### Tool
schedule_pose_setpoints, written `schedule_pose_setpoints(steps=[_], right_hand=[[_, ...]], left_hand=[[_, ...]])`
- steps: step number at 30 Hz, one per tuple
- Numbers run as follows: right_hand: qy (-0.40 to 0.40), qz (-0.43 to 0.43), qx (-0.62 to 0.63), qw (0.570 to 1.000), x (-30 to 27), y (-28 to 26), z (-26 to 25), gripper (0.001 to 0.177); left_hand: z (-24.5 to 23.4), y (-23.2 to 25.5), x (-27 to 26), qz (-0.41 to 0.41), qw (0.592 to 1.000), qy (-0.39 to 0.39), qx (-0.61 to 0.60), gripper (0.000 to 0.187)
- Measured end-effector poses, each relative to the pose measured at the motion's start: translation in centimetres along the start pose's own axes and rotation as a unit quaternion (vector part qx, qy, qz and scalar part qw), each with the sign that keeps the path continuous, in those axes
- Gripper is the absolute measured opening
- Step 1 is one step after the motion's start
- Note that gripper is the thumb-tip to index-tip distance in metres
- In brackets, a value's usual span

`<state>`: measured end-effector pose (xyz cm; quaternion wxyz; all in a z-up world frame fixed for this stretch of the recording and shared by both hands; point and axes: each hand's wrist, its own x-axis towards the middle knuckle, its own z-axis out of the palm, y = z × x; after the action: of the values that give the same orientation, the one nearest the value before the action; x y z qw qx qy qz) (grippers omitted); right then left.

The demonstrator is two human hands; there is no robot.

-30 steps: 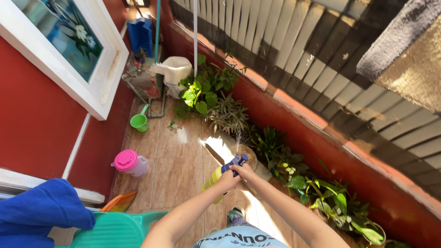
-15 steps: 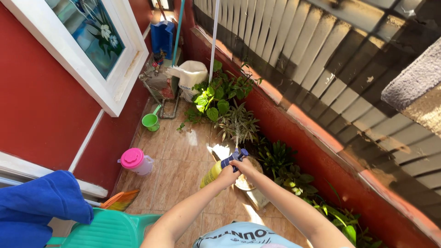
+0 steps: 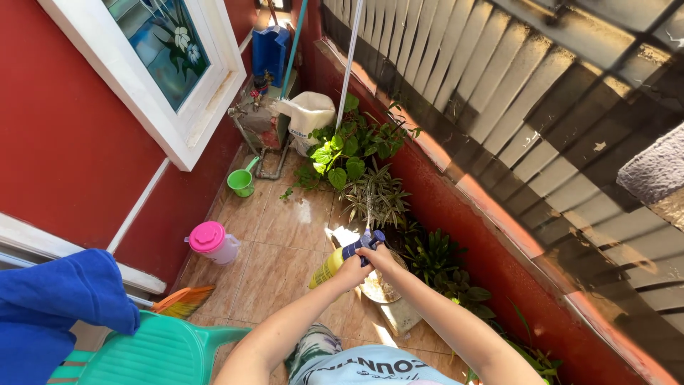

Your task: Watering a row of potted plants using a spray bottle

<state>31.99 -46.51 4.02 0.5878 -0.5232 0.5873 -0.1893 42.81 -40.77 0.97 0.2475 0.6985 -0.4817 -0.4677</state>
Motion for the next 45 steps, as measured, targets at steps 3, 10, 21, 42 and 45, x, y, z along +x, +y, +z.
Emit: schedule_pose_setpoints(steps=[3, 10, 21, 42, 45], right_hand=[[0.002, -0.011, -0.025, 1.0, 0.2, -1.7, 0.3, 0.076], [0.016, 0.004, -0.035, 0.999, 2.9, -3.8, 3.0, 0.076], [0.029, 0.057, -0.007, 0.998, 15.0, -8.8, 11.2, 0.076], [0.086, -0.03, 0.035, 0.995, 19.7, -25.3, 18.4, 0.075], [0.09, -0.03, 0.042, 0.995, 20.2, -25.6, 19.0, 0.075]], left_hand=[[-1.5, 1.4, 0.1, 0.007, 1.0, 0.003, -0.007, 0.045], [-4.9, 0.2, 2.9, 0.006, 1.0, -0.008, -0.016, 0.043], [-17.0, -1.1, 10.6, 0.001, 0.999, -0.033, 0.004, 0.041], [-33.5, 2.2, 17.5, 0.066, 0.991, -0.042, 0.105, 0.069], [-34.7, 2.3, 17.5, 0.068, 0.991, -0.047, 0.105, 0.065]])
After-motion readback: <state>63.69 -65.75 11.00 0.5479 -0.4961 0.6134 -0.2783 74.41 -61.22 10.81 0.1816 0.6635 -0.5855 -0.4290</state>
